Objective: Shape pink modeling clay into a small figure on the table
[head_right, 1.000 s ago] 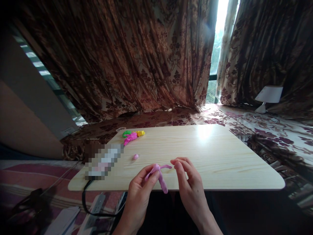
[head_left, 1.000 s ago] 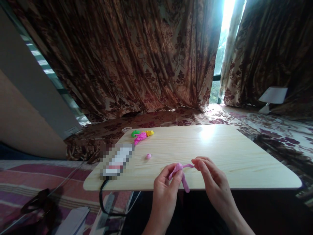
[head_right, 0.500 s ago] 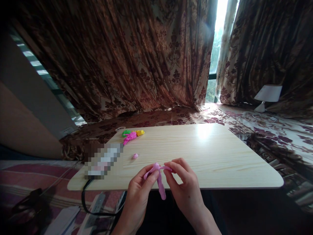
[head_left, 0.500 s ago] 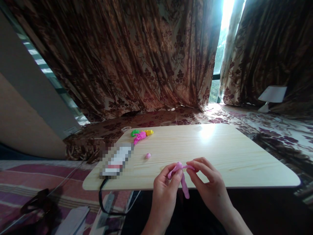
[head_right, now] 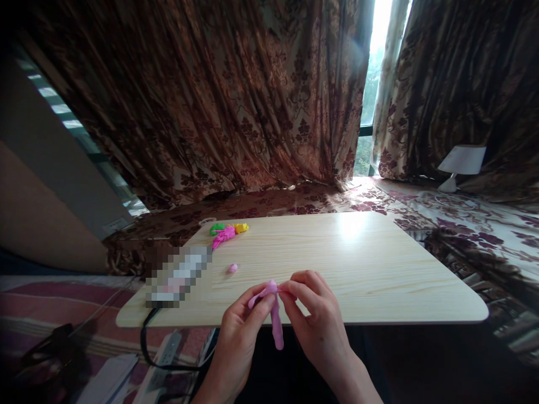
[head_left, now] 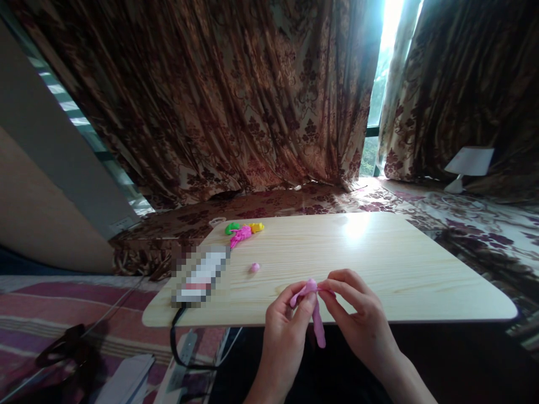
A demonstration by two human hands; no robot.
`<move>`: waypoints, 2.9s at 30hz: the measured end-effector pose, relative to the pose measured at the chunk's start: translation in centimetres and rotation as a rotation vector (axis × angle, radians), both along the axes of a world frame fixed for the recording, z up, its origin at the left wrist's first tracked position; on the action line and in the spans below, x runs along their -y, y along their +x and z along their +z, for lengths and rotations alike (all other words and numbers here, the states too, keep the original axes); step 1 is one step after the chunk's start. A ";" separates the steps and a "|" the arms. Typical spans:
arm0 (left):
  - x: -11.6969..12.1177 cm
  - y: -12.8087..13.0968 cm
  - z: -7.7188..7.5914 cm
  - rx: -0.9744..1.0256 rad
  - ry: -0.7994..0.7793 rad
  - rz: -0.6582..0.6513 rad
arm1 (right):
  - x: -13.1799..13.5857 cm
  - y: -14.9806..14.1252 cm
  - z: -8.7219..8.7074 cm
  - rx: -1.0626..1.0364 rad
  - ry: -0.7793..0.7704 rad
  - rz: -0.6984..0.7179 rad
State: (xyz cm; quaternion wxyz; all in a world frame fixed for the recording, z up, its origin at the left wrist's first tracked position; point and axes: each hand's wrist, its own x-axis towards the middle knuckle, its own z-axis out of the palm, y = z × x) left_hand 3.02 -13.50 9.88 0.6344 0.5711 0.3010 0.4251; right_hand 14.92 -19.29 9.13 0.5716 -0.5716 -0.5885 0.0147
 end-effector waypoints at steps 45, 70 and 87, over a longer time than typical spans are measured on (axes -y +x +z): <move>-0.6 -0.2 0.0 0.074 -0.069 -0.056 | 0.7 0.2 0.6 0.168 -0.053 0.007; -0.5 -0.3 0.4 -0.009 -0.072 0.016 | 0.8 -1.5 0.9 0.632 -0.186 -0.197; 0.2 -0.3 1.1 -0.005 -0.076 0.019 | 0.8 0.2 0.8 -0.066 -0.091 -0.026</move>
